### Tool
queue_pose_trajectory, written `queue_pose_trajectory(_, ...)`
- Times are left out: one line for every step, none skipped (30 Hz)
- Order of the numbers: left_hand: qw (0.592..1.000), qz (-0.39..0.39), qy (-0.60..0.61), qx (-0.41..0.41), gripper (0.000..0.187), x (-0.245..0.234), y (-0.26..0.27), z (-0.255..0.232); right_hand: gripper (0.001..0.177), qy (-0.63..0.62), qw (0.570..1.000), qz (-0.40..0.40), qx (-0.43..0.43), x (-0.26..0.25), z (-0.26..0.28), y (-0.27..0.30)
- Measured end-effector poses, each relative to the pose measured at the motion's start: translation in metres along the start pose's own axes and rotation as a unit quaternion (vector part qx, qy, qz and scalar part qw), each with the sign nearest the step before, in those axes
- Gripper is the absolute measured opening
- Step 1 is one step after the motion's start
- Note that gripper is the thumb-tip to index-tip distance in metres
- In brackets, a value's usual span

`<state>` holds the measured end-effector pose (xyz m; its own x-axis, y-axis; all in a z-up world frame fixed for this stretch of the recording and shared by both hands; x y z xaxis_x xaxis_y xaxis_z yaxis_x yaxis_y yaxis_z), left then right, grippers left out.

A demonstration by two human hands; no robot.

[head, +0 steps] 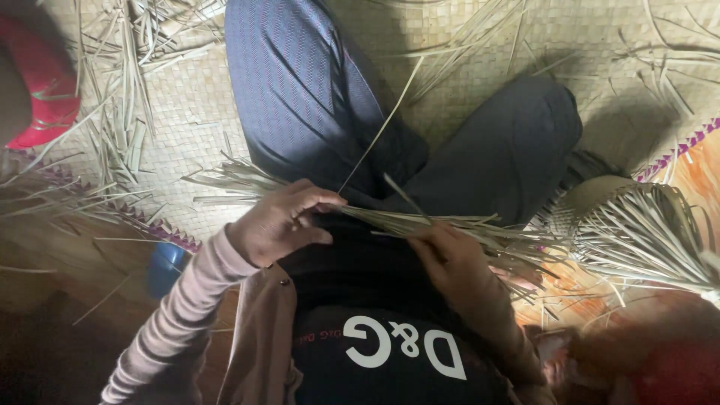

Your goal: Weaving and bundling natural straw fibers around a wooden stick to create a craft item

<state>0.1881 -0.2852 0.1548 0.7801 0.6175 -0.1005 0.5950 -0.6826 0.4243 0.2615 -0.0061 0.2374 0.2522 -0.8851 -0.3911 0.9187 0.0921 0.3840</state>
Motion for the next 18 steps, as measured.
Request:
queue_pose_trajectory(1.000,-0.001,0.002,-0.001,0.050,0.009,-0.001,-0.001,0.006,0.001,1.000,0.002,0.001,0.006,-0.009,-0.002)
queue_pose_trajectory(0.998,-0.049,0.034,0.021,0.045,0.016,-0.003,-0.002,0.004,0.007,1.000,-0.009,-0.004,0.012,-0.017,-0.003)
queue_pose_trajectory(0.992,-0.097,0.066,0.043,0.040,0.024,-0.004,-0.003,0.007,0.014,1.000,-0.019,-0.009,0.018,-0.026,-0.004)
queue_pose_trajectory(0.992,-0.096,0.067,0.043,0.040,0.025,-0.007,-0.004,0.007,0.014,1.000,-0.019,-0.008,0.023,-0.030,-0.006)
queue_pose_trajectory(0.990,-0.101,0.088,0.033,0.030,0.027,-0.009,-0.004,0.009,0.028,0.999,-0.022,-0.028,0.027,-0.034,-0.007)
queue_pose_trajectory(0.988,-0.107,0.109,0.022,0.020,0.029,-0.011,-0.005,0.011,0.042,0.998,-0.024,-0.048,0.032,-0.038,-0.008)
queue_pose_trajectory(0.988,-0.106,0.110,0.022,0.020,0.031,-0.011,-0.004,0.011,0.042,0.998,-0.024,-0.047,0.034,-0.034,-0.011)
queue_pose_trajectory(0.986,-0.114,0.118,0.016,0.014,0.032,-0.012,-0.003,0.009,0.028,0.997,-0.018,-0.064,0.036,-0.028,-0.015)
queue_pose_trajectory(0.984,-0.122,0.126,0.011,0.009,0.033,-0.013,-0.002,0.008,0.013,0.997,-0.013,-0.081,0.039,-0.023,-0.018)
queue_pose_trajectory(0.984,-0.122,0.126,0.010,0.009,0.035,-0.014,-0.001,0.008,0.013,0.997,-0.013,-0.081,0.043,-0.027,-0.020)
queue_pose_trajectory(0.985,-0.131,0.113,0.015,0.007,0.036,-0.014,0.000,0.005,0.031,0.995,-0.020,-0.097,0.048,-0.030,-0.021)
queue_pose_trajectory(0.985,-0.139,0.100,0.019,0.006,0.038,-0.014,0.001,0.008,0.048,0.992,-0.026,-0.113,0.053,-0.033,-0.021)
queue_pose_trajectory(0.985,-0.139,0.101,0.018,0.006,0.037,-0.011,0.000,0.008,0.048,0.992,-0.025,-0.112,0.052,-0.023,-0.022)
queue_pose_trajectory(0.983,-0.176,0.000,0.060,0.007,0.035,-0.008,-0.002,0.004,0.047,0.993,-0.018,-0.103,0.051,-0.013,-0.024)
queue_pose_trajectory(0.967,-0.210,-0.102,0.102,0.009,0.033,-0.006,-0.004,0.006,0.045,0.994,-0.012,-0.094,0.049,-0.003,-0.025)
queue_pose_trajectory(0.967,-0.211,-0.102,0.101,0.009,0.025,-0.005,-0.004,0.006,0.045,0.994,-0.010,-0.094,0.052,-0.007,-0.022)
queue_pose_trajectory(0.938,-0.219,-0.225,0.145,0.011,0.017,-0.003,-0.005,0.006,0.020,0.996,-0.006,-0.081,0.055,-0.010,-0.019)
queue_pose_trajectory(0.893,-0.222,-0.343,0.186,0.016,0.010,-0.002,-0.005,0.006,-0.004,0.998,-0.002,-0.067,0.058,-0.014,-0.015)
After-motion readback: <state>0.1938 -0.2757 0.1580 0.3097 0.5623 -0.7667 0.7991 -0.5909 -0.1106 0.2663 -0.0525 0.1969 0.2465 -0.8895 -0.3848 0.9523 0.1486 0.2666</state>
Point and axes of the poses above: each hand's wrist, its own y-axis away from the middle knuckle, its own x-axis out of the palm, z = x × y, the point moved 1 cm from there along -y, towards the middle knuckle, and after that the axes turned 9 degrees about -y, right-handed, at the moved point
